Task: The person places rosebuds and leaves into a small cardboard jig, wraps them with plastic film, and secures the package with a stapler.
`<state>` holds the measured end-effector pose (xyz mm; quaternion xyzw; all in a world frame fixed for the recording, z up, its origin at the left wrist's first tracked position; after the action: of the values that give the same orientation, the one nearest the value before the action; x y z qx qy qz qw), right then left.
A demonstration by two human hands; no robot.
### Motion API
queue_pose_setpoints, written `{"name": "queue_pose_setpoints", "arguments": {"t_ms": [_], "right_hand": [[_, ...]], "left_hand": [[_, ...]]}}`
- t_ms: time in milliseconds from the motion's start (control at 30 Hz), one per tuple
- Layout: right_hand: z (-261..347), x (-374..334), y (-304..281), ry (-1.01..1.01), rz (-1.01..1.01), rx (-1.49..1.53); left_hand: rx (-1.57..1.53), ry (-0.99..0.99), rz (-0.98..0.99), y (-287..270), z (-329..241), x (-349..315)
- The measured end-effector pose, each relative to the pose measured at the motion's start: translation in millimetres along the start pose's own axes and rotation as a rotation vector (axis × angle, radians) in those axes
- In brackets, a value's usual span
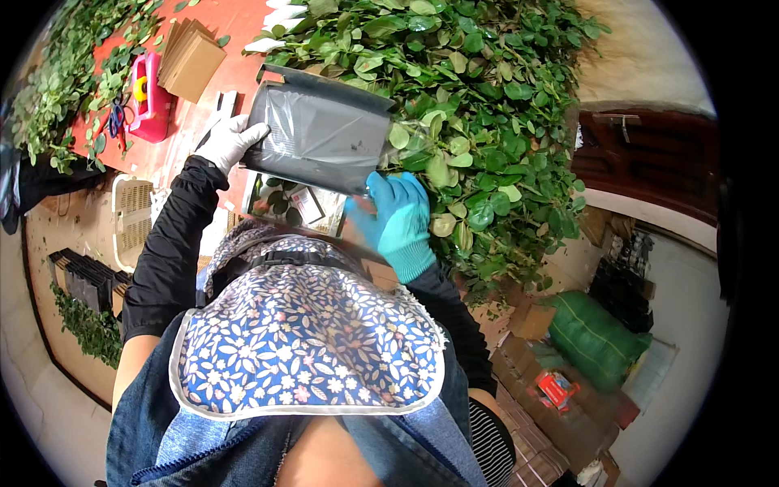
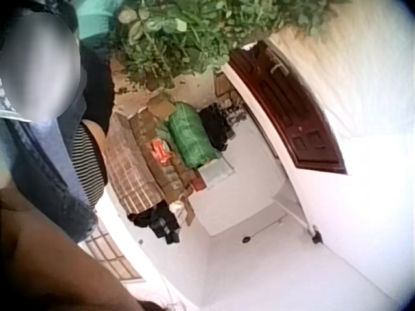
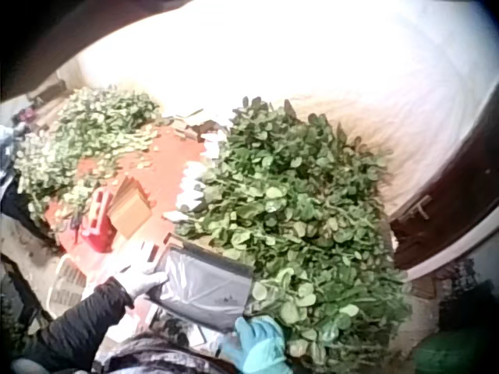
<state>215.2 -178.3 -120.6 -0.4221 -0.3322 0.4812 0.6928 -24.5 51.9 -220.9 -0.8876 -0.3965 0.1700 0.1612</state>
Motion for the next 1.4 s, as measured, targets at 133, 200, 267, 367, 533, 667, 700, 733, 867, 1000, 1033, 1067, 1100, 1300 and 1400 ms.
{"name": "queue_pose_setpoints", "arguments": {"t_ms": [133,200,267,367,533,667,700,733,867,1000,1033,1067,1100,1300,1400], "right_hand": [[-48.5,14.0,19.5,0.417,0.112,0.714],[-65.7,22.2,33.4,0.473,0.170,0.839],[-81.8,20.9,46.1,0.576,0.198,0.949],[-81.8,20.4,47.9,0.703,0.162,0.905],[-79.6,13.4,45.4,0.817,0.061,0.915],[-49.3,7.9,-18.3,0.691,-0.196,0.249],[-18.4,12.8,-53.0,0.699,-0.239,0.174],[-9.6,16.0,-61.8,0.684,-0.228,0.249],[87.7,46.7,-41.0,-0.001,-0.146,-0.009],[95.2,55.4,41.5,0.005,0.181,-0.203],[91.6,50.1,48.6,0.011,0.156,-0.233],[92.7,47.5,54.0,0.013,0.130,-0.267],[91.6,47.5,57.9,0.028,0.155,-0.263],[90.1,47.8,57.3,0.026,0.170,-0.204],[90.6,45.7,55.3,0.041,0.165,-0.226]], "left_hand": [[0.062,0.116,0.004,-4.3,46.7,9.4],[0.078,0.112,0.012,-6.9,53.9,8.3],[0.264,0.142,0.011,-4.6,43.1,7.3],[-0.047,0.018,0.031,-3.6,41.7,6.7],[0.307,0.166,0.081,-1.6,24.1,5.6],[0.191,0.005,0.117,-4.2,-29.6,-10.0],[0.230,0.055,0.085,-8.7,-35.4,-11.3],[0.249,0.088,0.070,-9.7,-43.3,-10.1],[0.089,-0.018,0.131,-12.4,-52.8,-11.5],[-0.291,-0.064,0.111,0.6,-4.5,-9.8],[-0.399,-0.072,0.067,5.7,-10.4,-11.5],[-0.508,-0.078,0.017,7.3,-18.1,-16.3],[-0.541,-0.065,0.029,6.2,-20.9,-20.1],[-0.554,0.117,-0.225,-26.8,49.3,-31.8],[0.927,0.390,-0.187,-49.3,43.6,-28.2]]}}
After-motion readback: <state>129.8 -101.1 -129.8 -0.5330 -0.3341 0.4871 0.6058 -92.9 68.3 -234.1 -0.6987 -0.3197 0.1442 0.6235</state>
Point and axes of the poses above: each hand's wrist, its own x-axis towards the middle knuckle, its own y-axis out of the palm, z = x × y, the point moved 3 cm from there along x, towards the middle knuckle, and after that the axes turned 15 degrees about y, right-handed, at the moved point
